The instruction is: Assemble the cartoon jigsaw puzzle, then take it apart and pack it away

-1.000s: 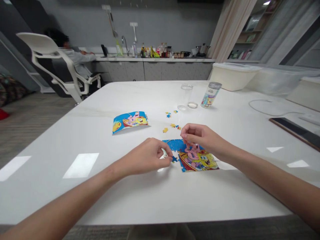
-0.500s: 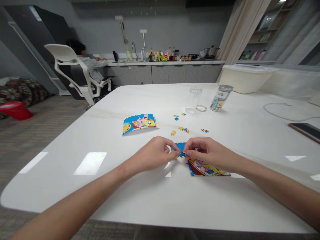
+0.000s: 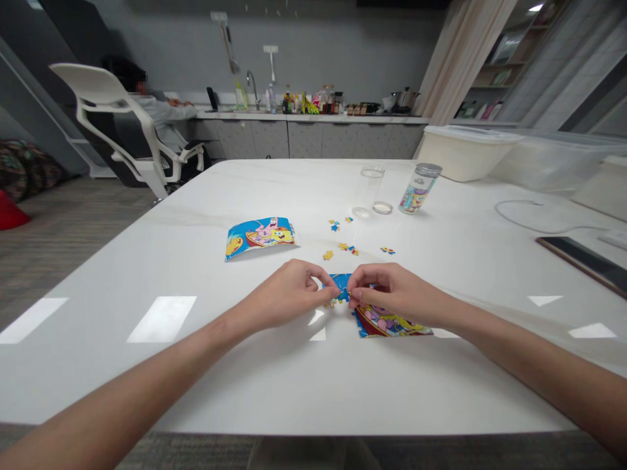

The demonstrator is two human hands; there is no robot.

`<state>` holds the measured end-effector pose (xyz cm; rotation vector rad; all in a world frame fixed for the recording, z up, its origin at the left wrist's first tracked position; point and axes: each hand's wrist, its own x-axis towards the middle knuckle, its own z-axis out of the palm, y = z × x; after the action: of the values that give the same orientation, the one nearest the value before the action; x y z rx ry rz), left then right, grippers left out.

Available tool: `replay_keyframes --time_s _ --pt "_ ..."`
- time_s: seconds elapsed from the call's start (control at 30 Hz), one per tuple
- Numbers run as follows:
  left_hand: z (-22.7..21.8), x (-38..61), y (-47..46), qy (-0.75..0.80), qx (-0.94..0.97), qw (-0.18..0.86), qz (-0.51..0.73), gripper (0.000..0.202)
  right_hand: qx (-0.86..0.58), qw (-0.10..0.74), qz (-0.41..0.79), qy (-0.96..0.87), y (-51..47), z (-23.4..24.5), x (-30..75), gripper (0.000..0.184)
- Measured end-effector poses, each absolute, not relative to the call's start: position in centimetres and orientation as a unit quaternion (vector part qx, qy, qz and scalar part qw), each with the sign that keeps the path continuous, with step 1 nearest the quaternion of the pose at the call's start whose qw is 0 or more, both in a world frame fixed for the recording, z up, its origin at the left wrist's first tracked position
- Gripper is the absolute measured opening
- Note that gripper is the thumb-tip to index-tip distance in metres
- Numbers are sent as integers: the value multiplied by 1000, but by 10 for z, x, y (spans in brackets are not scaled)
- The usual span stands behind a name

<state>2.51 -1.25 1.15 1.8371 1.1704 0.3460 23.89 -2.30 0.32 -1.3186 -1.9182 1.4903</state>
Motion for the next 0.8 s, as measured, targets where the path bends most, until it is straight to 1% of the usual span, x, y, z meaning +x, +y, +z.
replay_keyframes --time_s 0.3,0.37,0.43,0.5,0.57,0.6,0.7,0.8 --pt "14 27 -14 467 750 450 133 28 -466 193 523 -687 -24 7 238 16" --pt "13 27 -14 466 765 426 126 30 -474 196 500 -697 -24 7 238 16" --pt "12 25 -14 468 803 348 127 32 -481 203 461 -718 -24 5 238 14" --pt "10 21 -12 453 859 205 124 30 -482 213 423 -737 -23 3 239 12" --pt "9 14 -9 396 912 57 94 25 -478 221 406 -747 -23 0 239 8" --pt "8 11 -7 346 936 15 61 23 -474 224 405 -749 -23 -1 240 6" --pt "7 3 -3 257 964 -63 10 23 -474 222 398 -754 -23 -4 240 6" --pt "5 0 -2 235 967 -103 1 24 -487 220 375 -758 -22 -5 240 5"
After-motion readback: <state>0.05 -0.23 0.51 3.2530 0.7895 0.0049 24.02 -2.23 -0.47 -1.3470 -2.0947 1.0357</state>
